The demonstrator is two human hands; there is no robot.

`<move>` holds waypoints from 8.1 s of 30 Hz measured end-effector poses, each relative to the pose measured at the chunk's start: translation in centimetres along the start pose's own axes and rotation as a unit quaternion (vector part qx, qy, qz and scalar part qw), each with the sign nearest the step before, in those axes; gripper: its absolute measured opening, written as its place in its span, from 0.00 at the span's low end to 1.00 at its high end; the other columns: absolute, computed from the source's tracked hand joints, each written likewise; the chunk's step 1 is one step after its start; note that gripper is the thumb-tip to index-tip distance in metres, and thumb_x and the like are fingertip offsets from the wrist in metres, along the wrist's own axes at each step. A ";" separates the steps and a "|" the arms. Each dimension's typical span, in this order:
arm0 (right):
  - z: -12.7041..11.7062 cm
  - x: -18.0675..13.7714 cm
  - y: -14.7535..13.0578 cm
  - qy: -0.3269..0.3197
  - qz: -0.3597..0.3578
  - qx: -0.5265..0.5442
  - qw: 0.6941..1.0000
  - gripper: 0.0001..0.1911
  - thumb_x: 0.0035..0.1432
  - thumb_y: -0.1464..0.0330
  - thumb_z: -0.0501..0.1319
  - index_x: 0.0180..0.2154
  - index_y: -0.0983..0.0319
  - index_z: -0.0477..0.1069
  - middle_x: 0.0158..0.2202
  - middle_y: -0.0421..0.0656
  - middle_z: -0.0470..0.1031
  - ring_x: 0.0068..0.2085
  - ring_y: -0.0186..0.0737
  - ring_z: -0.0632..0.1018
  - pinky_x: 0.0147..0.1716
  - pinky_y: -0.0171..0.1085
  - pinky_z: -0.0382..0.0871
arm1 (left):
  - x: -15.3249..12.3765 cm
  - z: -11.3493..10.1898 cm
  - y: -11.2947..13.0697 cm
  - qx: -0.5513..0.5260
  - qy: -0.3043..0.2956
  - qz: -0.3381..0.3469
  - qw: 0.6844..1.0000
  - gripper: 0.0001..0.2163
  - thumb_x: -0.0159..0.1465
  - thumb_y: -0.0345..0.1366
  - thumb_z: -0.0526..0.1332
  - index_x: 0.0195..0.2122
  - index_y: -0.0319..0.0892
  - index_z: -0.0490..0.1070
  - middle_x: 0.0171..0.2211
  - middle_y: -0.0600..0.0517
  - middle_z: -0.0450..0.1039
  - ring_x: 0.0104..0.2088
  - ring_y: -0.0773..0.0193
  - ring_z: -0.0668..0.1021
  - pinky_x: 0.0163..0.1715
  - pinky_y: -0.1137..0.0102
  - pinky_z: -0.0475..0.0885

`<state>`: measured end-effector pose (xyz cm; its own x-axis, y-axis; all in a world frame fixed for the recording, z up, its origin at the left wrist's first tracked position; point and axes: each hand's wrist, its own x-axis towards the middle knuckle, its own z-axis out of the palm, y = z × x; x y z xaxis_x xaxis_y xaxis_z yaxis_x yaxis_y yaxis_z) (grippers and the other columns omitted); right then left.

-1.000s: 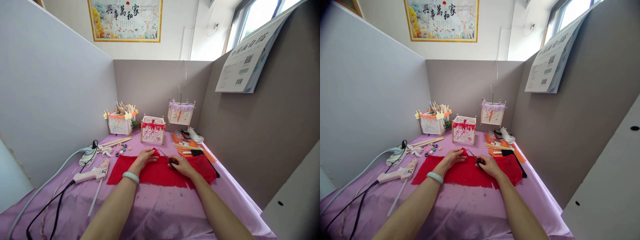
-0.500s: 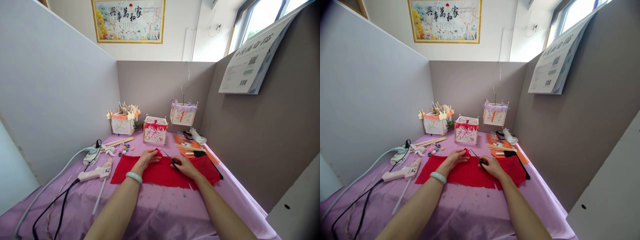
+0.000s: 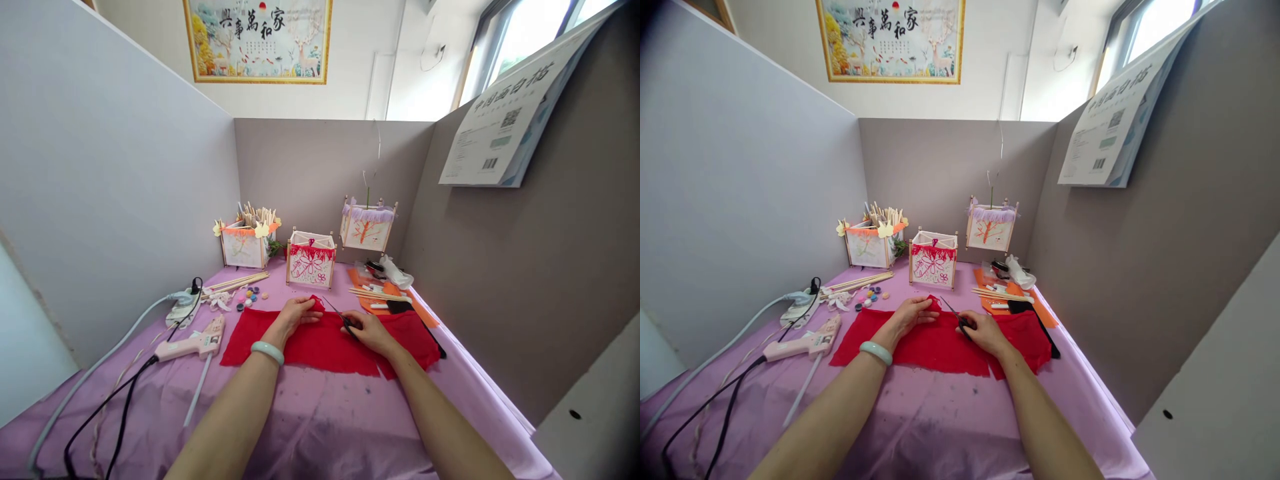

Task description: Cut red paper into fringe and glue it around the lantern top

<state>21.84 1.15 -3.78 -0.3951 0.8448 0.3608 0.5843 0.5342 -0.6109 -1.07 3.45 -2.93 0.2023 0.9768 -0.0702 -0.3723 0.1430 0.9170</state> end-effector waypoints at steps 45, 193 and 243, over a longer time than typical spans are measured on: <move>0.1 0.3 0.4 -0.003 0.008 -0.014 1.000 0.20 0.50 0.58 0.60 0.43 0.62 0.71 0.22 0.37 0.65 0.24 0.32 0.64 0.23 0.31 0.55 | -0.8 0.7 0.4 0.017 0.011 0.002 1.000 0.06 0.56 0.31 0.63 0.32 0.36 0.65 0.25 0.47 0.74 0.27 0.60 0.79 0.28 0.70 0.74; 0.3 -0.4 -0.9 0.011 -0.076 0.010 0.997 0.20 0.50 0.62 0.62 0.45 0.62 0.71 0.27 0.40 0.71 0.26 0.31 0.68 0.26 0.30 0.60 | -1.4 0.9 1.3 0.005 -0.023 0.025 0.999 0.06 0.55 0.28 0.63 0.33 0.34 0.70 0.30 0.42 0.76 0.30 0.57 0.80 0.33 0.66 0.75; 0.2 -0.5 -1.1 0.007 -0.064 -0.008 0.998 0.19 0.50 0.61 0.62 0.44 0.61 0.71 0.27 0.40 0.72 0.25 0.31 0.67 0.25 0.30 0.60 | -0.8 0.4 0.7 0.018 -0.042 0.024 0.999 0.07 0.54 0.30 0.64 0.34 0.34 0.70 0.30 0.44 0.76 0.31 0.57 0.80 0.33 0.65 0.74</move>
<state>21.31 0.17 -3.42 -0.4573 0.7702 0.4446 0.5417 0.6378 -0.5475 -1.17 2.73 -2.04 0.2614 0.9652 0.0064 -0.3513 0.0890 0.9320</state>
